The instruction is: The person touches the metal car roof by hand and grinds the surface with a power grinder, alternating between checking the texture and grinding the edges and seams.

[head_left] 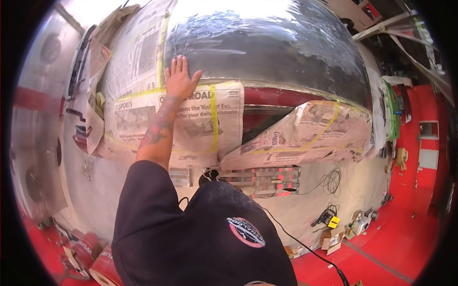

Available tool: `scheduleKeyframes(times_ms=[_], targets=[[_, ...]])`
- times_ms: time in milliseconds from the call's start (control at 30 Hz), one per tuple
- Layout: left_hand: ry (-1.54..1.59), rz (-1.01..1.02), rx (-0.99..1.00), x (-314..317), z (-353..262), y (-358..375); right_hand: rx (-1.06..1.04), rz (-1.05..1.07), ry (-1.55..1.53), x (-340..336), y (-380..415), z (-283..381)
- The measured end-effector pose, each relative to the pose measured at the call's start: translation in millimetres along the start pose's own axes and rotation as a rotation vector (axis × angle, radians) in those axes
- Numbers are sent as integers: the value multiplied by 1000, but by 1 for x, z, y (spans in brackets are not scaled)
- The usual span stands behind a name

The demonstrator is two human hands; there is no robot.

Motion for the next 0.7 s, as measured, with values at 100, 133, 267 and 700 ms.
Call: scheduleKeyframes(times_ms=[100,133,267,700], targets=[[7,-19,11,-2,3,3,43,197,17,63,23,2],[18,-34,33,-2,3,3,58,261,23,86,34,3],[22,-105,66,-3,3,5,105,513,56,169,76,17],[190,-249,59,-14,5,14,653,1398,-81,406,326,-7]])
Point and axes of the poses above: each hand's wrist, its own y-axis away from the middle knuckle, its own x-axis out of the palm, z = x × y, the point moved 7 cm from there along -y, towards the middle knuckle, and after that the axes turned 9 degrees about y, right-handed, at the moved point
